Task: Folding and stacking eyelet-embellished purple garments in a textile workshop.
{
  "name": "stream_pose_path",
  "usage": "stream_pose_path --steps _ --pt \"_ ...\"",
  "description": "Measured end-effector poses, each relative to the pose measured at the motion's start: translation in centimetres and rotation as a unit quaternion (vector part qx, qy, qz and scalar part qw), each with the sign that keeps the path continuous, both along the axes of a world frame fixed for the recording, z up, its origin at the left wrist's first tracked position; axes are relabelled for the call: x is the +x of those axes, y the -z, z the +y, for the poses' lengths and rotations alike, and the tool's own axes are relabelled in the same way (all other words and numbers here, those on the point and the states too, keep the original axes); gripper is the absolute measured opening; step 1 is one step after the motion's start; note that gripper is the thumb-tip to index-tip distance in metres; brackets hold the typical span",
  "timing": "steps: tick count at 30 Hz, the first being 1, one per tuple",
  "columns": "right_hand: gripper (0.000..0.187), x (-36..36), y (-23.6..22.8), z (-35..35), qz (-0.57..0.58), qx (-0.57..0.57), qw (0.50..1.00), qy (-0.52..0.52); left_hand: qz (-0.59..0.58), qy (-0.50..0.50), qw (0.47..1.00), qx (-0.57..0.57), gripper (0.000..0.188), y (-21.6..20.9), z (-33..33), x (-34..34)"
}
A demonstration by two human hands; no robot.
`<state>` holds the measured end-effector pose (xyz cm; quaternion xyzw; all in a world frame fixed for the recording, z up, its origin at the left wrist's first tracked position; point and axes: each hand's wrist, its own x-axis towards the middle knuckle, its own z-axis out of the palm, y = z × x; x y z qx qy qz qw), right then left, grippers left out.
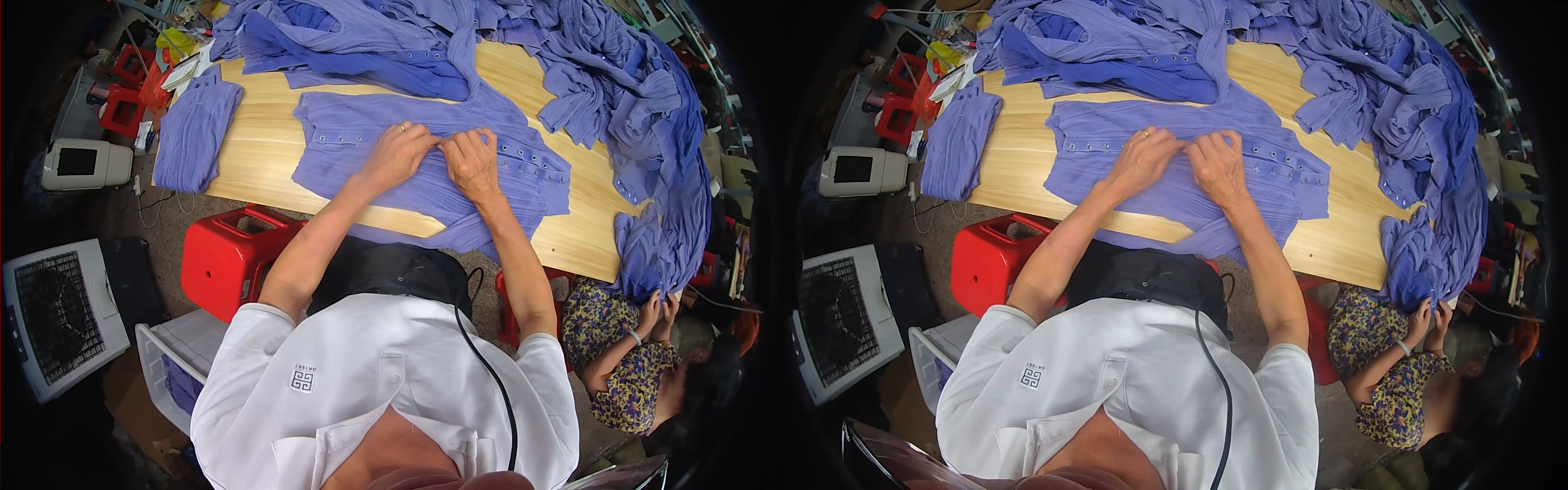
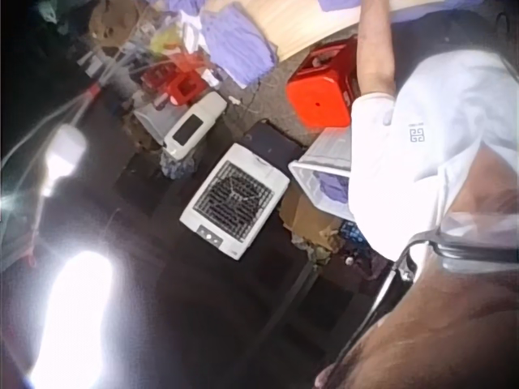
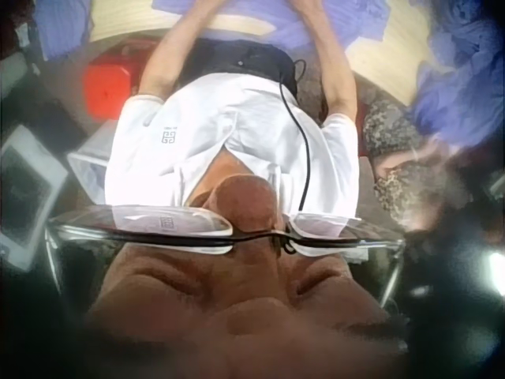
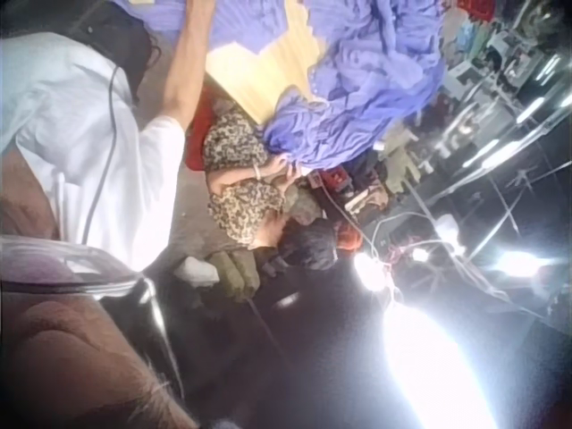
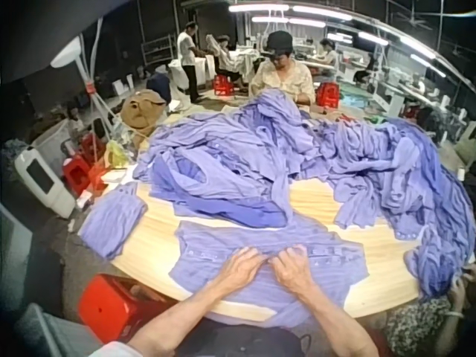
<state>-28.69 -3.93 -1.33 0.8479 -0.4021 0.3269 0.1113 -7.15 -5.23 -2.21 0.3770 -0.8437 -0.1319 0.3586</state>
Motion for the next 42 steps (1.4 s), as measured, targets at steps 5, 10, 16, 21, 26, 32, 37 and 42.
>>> stream_pose_path --steps 5,10,16,21,26,32,37,42 --pt "0.018 -1.9 -0.4 3.2 -0.08 0.134 0.987 0.023 -0.103 0.026 0.994 -0.035 0.028 -1.9 1.9 1.8" --pt "0.027 -2.0 0.0 3.2 -0.097 0.139 0.985 0.032 -0.147 -0.032 0.989 -0.007 0.018 -1.6 0.7 -2.0" --pt "0.016 -1.8 0.0 2.6 -0.001 0.134 0.989 0.059 -0.047 -0.059 0.994 -0.077 0.02 -0.8 0.4 -4.7" --pt "0.009 -1.6 0.5 2.2 0.032 0.043 0.997 0.05 -0.041 -0.063 0.994 -0.082 0.012 0.0 0.0 -4.7" --pt "0.007 -1.4 0.4 1.9 0.001 0.028 0.997 0.076 0.025 -0.026 0.998 -0.06 0.005 0.6 -0.7 -4.2" --pt "0.005 -1.6 0.2 1.6 0.011 0.019 0.996 0.082 0.03 0.018 0.999 -0.029 0.01 0.5 -0.4 -3.4" --pt "0.008 -3.2 -0.2 2.9 0.005 0.053 0.997 0.06 -0.073 0.068 0.993 -0.06 0.021 -2.0 0.9 -2.3" --pt "0.03 -5.1 -0.1 4.2 -0.109 0.166 0.979 0.054 -0.111 0.027 0.992 -0.05 0.029 -2.3 1.4 -3.1"
